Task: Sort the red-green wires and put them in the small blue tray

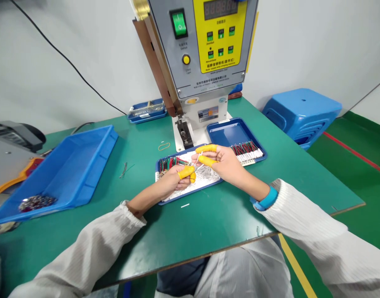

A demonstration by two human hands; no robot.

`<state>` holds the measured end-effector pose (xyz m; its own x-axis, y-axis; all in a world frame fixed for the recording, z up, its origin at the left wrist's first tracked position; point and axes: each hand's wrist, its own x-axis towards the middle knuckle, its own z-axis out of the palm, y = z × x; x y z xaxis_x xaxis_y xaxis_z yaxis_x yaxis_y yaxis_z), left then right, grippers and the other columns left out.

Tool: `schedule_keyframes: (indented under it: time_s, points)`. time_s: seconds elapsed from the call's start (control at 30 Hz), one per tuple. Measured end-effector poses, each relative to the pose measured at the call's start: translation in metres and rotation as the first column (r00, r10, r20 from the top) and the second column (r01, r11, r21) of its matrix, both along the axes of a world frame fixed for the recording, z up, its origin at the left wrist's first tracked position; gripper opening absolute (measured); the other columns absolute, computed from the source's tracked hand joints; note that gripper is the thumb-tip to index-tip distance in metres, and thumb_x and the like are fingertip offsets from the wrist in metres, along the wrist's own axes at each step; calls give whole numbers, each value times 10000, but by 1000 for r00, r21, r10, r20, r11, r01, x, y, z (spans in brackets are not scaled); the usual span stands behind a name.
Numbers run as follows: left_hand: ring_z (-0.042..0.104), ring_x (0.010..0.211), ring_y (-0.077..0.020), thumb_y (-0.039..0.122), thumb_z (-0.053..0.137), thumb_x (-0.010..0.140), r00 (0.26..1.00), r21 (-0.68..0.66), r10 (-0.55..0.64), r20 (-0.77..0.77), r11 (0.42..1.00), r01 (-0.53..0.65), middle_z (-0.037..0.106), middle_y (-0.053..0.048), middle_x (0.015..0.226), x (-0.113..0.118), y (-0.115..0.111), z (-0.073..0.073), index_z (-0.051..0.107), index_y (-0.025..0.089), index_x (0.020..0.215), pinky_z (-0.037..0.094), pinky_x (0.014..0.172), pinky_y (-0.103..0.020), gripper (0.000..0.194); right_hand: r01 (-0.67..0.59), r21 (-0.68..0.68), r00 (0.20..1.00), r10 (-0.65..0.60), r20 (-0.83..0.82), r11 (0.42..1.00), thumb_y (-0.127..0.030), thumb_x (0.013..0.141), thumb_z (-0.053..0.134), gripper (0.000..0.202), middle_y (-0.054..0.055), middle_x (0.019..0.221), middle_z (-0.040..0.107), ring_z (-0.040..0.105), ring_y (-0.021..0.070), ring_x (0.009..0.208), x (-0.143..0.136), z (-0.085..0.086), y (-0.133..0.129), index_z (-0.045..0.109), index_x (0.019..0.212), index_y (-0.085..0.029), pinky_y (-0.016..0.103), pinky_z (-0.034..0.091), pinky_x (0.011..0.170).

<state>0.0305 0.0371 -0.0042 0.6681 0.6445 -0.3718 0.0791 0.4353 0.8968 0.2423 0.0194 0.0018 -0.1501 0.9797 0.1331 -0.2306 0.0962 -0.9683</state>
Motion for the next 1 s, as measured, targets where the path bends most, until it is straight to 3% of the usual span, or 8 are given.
schedule_keyframes:
  time_s: [0.37, 0.87, 1.0]
  points:
    - [190, 423, -31, 388, 724, 833, 1000, 0, 0, 9, 1000, 0, 294, 106, 530, 0, -1, 0, 546, 164, 789, 150, 404, -144, 290, 48, 21, 996, -47, -77, 999, -351, 784, 878, 286, 53, 1003, 824, 786, 236, 998, -3, 7, -3, 744, 1008, -235, 443, 635, 975]
    - [194, 422, -31, 389, 741, 822, 1000, 3, 4, 4, 1000, -4, 310, 104, 531, 1, -1, 1, 531, 175, 787, 147, 396, -148, 303, 8, -9, 1000, -8, 23, 1000, -432, 787, 854, 359, 79, 1082, 811, 783, 245, 981, -1, 5, -2, 731, 1057, -230, 466, 616, 973]
    - [195, 418, -32, 428, 731, 847, 1000, 16, 13, 9, 1000, -13, 313, 106, 523, 2, -2, 2, 522, 178, 789, 154, 391, -145, 331, 82, -2, 996, -82, 31, 997, -419, 791, 856, 344, 74, 1035, 815, 783, 229, 955, -1, 0, 1, 727, 1043, -224, 441, 606, 978]
